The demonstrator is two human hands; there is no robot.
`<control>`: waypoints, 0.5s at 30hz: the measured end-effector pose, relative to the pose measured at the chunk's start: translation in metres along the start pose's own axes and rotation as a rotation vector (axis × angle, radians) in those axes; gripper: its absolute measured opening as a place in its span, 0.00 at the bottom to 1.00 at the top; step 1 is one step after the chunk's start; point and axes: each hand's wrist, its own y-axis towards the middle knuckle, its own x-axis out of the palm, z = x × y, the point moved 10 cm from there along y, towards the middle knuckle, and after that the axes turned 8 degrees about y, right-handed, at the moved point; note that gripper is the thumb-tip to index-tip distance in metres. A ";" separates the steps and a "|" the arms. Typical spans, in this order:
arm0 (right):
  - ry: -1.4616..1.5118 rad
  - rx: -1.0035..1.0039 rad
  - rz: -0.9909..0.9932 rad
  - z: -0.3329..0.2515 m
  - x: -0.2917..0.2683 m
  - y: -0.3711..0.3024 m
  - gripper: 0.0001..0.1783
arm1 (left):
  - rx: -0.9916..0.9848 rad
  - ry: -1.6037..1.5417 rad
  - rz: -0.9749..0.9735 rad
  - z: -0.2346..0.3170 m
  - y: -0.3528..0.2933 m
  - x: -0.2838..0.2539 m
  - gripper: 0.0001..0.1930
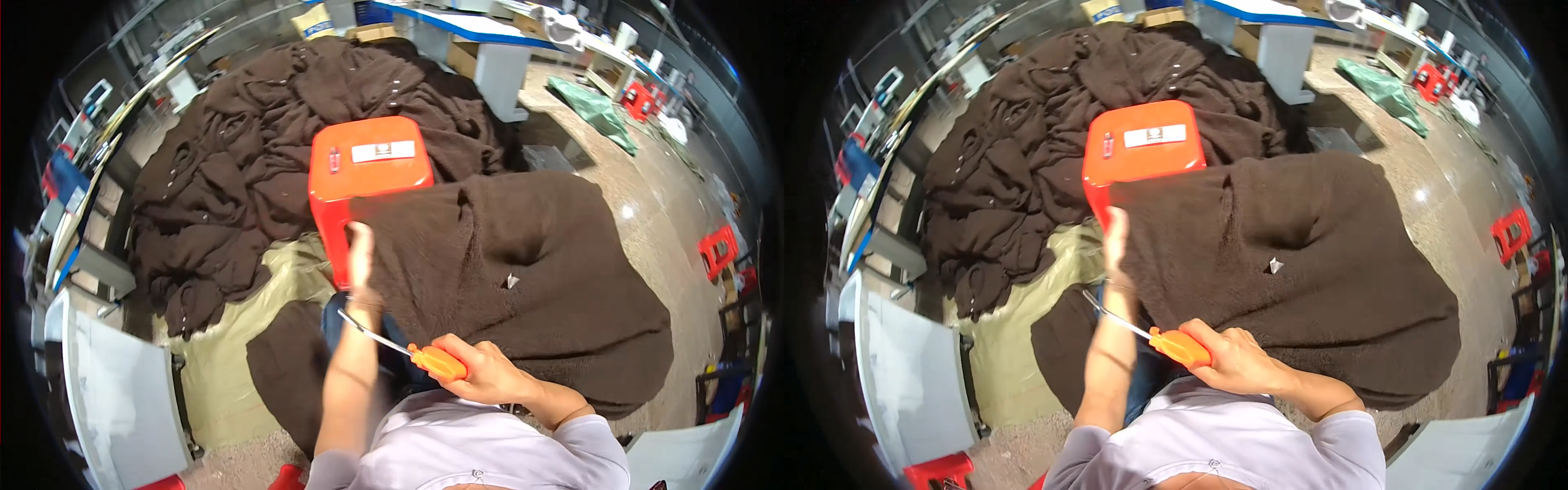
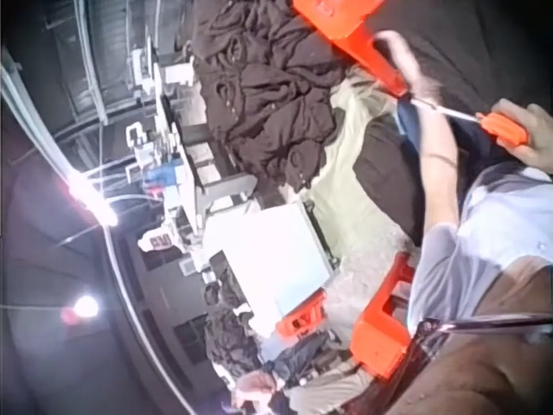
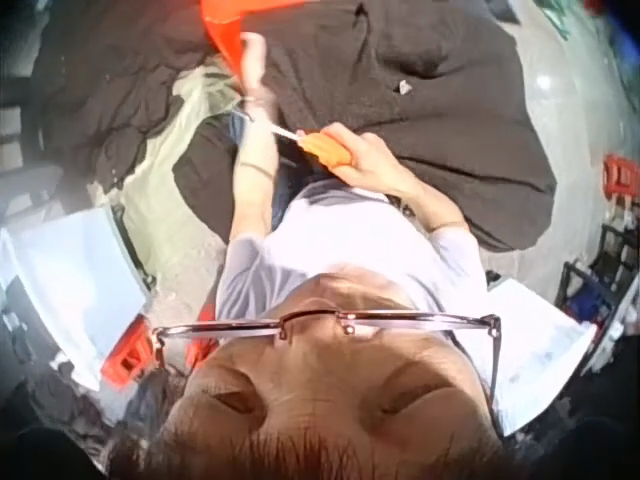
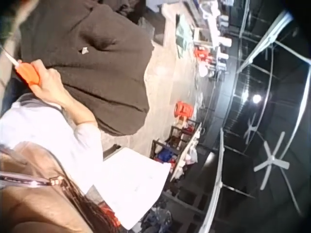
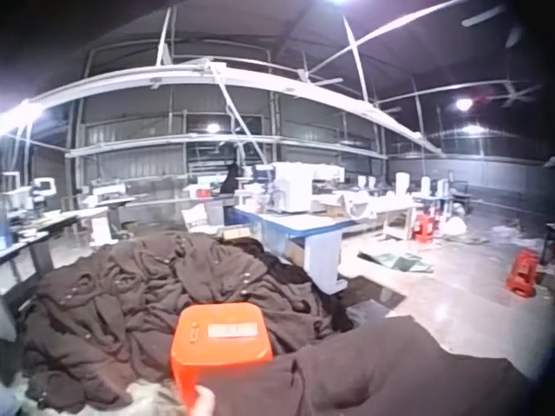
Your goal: Inspecting brown fabric pieces and trimming loose threads with scissors.
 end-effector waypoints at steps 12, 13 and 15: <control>-0.370 -0.234 0.375 -0.006 -0.016 0.057 0.20 | 0.562 -0.053 0.509 0.243 -0.126 -0.166 0.27; -0.423 -0.245 0.465 -0.007 -0.029 0.072 0.21 | 0.609 0.030 0.471 0.252 -0.116 -0.176 0.28; -0.432 -0.366 0.535 -0.024 -0.053 0.110 0.26 | 0.567 -0.002 0.511 0.268 -0.089 -0.185 0.27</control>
